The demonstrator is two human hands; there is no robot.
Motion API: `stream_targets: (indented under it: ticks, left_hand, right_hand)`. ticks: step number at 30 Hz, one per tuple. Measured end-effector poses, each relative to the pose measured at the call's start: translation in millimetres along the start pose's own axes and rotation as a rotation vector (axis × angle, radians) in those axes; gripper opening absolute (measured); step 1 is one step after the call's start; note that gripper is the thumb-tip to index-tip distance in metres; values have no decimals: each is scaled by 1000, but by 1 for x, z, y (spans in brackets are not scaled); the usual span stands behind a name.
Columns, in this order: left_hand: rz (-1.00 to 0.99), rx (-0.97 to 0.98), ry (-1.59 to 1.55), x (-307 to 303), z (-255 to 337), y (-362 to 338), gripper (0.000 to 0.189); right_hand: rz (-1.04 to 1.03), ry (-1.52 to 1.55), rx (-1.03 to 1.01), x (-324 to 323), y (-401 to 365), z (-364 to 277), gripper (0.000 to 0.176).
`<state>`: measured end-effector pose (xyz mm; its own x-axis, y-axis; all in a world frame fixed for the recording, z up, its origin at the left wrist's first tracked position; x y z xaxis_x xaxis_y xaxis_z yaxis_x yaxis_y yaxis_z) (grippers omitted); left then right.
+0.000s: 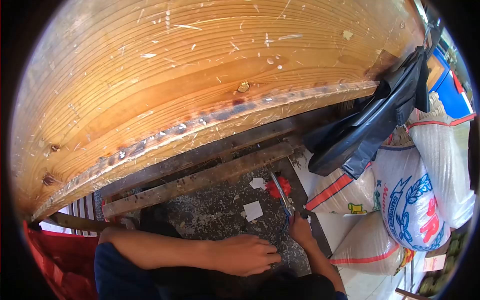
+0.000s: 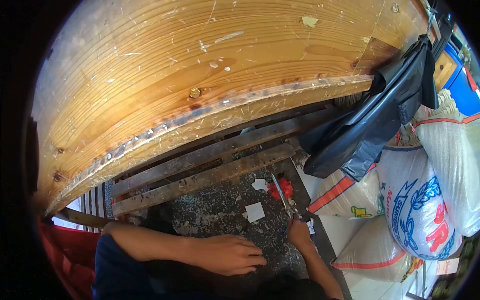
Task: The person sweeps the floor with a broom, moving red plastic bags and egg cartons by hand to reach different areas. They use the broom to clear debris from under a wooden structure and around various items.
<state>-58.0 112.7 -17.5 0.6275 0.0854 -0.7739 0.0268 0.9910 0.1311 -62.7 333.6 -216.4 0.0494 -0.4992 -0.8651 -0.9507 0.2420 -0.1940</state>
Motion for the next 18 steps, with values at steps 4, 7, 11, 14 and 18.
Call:
stream_targets:
  ticks: [4,7,11,14,18]
  left_hand:
    - [13,58,-72,-1,14,-10,26]
    - [-185,-99,-213,-5,31,-12,31]
    - [4,-119,-186,-18,16,-9,35]
    - [1,-257,28,7,-40,1,32]
    - [-252,-454,471,64,-172,33,35]
  right_hand:
    - [-111,-133,10,-36,-58,17,25]
    - [-73,-34,-36,-92,-102,12,24]
    - [22,-27,49,-84,-114,37,22]
    - [58,35,86,-53,-112,56,22]
    - [93,248,266,-11,-137,69,24]
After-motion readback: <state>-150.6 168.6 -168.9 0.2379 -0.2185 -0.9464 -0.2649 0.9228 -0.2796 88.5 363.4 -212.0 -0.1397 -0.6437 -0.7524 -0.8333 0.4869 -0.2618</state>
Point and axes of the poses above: each hand's wrist, its own y-axis towards the middle knuckle, its own x-axis out of the palm, z = x × y, the point moved 6 cm from there along y, towards the middle knuckle, and after that the axes turned 2 degrees about -z, right-handed, at the moved point
